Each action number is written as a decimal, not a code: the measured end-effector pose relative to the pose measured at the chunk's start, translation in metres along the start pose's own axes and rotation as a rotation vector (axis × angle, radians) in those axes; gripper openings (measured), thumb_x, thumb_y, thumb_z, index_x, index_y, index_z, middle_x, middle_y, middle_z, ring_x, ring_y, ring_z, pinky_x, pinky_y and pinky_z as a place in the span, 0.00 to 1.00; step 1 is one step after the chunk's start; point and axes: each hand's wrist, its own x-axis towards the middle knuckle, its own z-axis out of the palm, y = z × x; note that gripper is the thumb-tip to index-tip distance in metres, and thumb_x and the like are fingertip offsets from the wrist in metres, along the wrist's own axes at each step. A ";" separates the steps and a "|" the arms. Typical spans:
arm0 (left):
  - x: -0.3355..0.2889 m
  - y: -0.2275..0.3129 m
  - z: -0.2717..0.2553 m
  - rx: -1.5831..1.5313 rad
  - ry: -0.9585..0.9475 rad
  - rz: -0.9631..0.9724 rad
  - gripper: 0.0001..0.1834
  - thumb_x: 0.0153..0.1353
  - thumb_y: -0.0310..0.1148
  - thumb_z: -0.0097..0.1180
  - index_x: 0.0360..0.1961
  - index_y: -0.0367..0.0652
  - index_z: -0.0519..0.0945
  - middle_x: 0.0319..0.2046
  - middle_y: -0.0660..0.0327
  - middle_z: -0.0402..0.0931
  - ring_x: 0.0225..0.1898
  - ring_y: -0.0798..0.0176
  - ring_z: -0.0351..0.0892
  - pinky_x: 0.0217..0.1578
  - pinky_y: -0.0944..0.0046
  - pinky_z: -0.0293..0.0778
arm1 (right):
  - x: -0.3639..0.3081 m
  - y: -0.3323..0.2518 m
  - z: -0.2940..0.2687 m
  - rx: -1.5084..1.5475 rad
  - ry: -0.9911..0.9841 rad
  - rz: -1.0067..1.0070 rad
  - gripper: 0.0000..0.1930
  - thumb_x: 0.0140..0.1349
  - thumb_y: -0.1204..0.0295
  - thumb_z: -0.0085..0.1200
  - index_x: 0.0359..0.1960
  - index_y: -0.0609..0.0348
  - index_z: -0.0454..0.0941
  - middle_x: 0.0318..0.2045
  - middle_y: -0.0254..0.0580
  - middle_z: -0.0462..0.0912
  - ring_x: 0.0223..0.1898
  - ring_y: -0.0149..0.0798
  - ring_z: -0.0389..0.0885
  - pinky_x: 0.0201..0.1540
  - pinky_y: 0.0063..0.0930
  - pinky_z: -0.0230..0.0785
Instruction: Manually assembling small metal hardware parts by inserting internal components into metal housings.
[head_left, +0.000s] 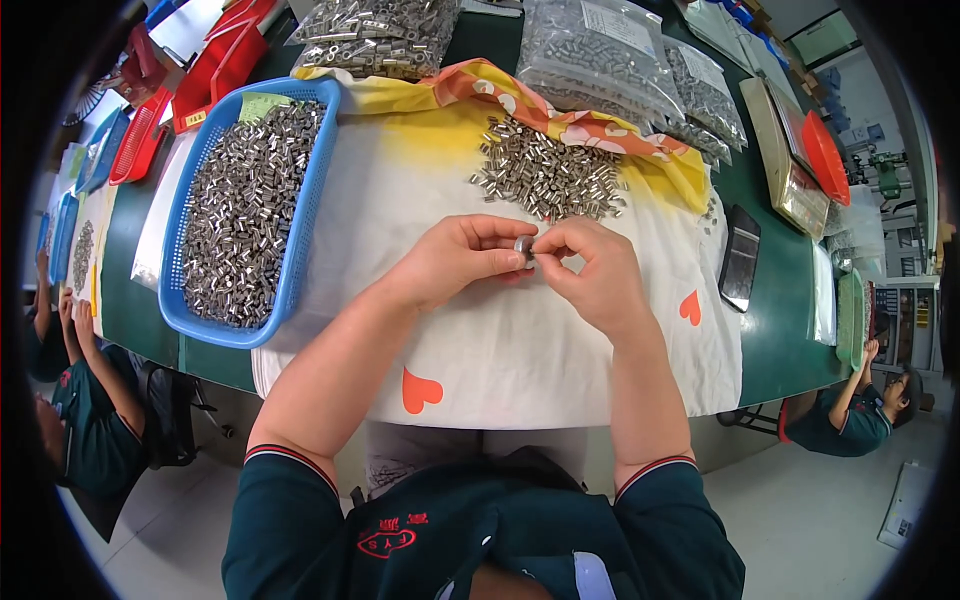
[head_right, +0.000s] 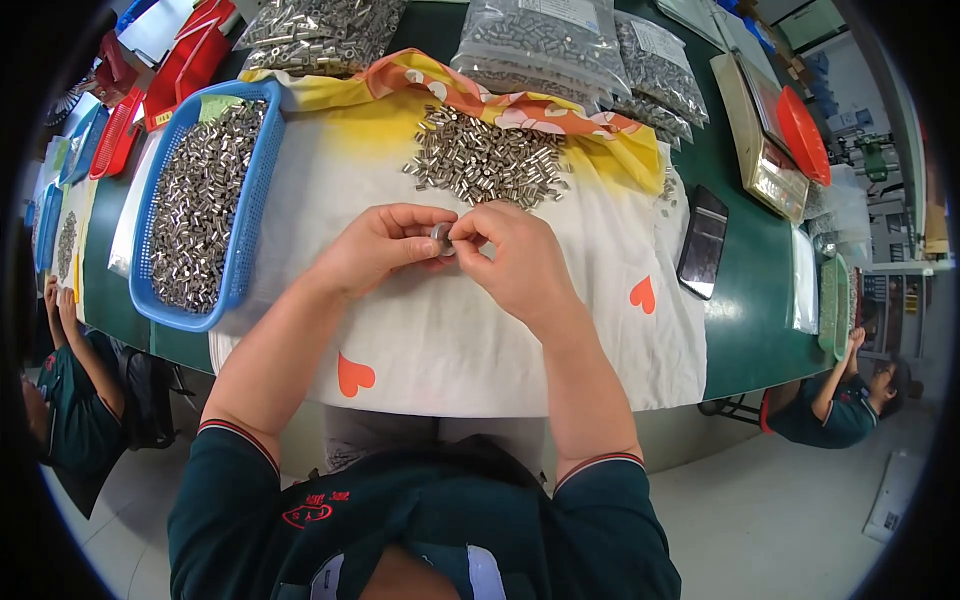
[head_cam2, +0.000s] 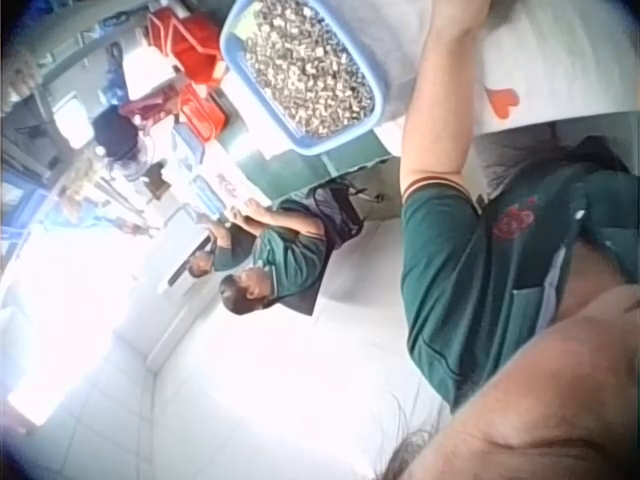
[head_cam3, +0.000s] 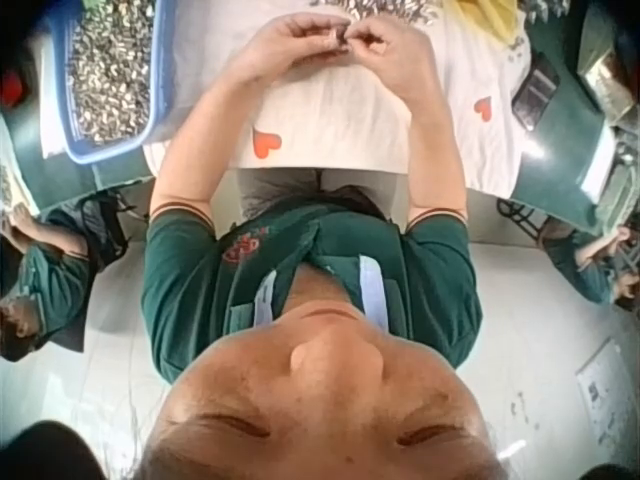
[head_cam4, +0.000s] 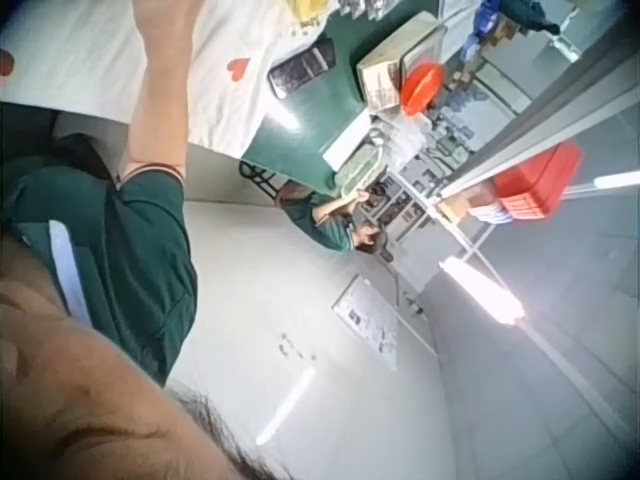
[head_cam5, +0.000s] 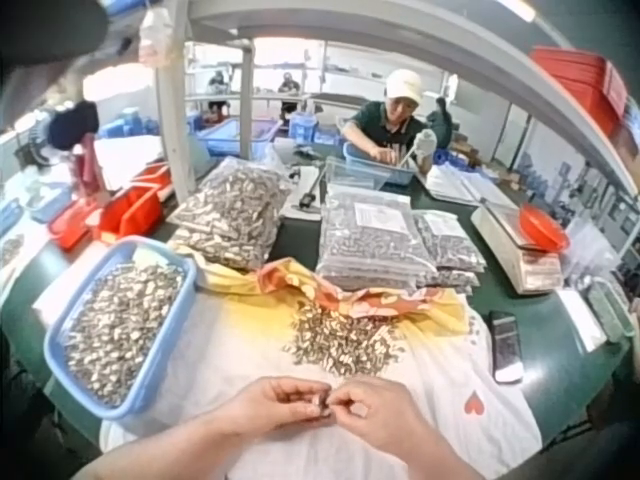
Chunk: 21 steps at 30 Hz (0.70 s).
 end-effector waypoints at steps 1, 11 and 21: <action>-0.001 0.000 0.003 0.113 0.048 0.013 0.17 0.55 0.26 0.54 0.47 0.36 0.72 0.35 0.62 0.76 0.34 0.72 0.75 0.39 0.73 0.72 | -0.001 -0.001 0.000 -0.076 -0.005 -0.026 0.02 0.46 0.79 0.52 0.24 0.62 0.73 0.22 0.39 0.74 0.25 0.37 0.74 0.29 0.27 0.67; -0.001 -0.002 0.009 0.430 0.129 0.044 0.17 0.50 0.25 0.59 0.44 0.38 0.76 0.28 0.69 0.72 0.29 0.79 0.68 0.31 0.77 0.67 | -0.002 0.005 -0.001 -0.095 -0.054 0.029 0.03 0.46 0.78 0.53 0.23 0.62 0.73 0.20 0.39 0.74 0.22 0.36 0.73 0.26 0.28 0.66; 0.000 -0.004 0.003 0.328 -0.035 0.019 0.18 0.52 0.21 0.55 0.46 0.36 0.72 0.36 0.67 0.74 0.36 0.77 0.71 0.40 0.75 0.68 | 0.009 0.026 -0.017 0.269 -0.177 0.319 0.04 0.48 0.77 0.56 0.25 0.62 0.74 0.20 0.29 0.75 0.24 0.22 0.70 0.27 0.17 0.63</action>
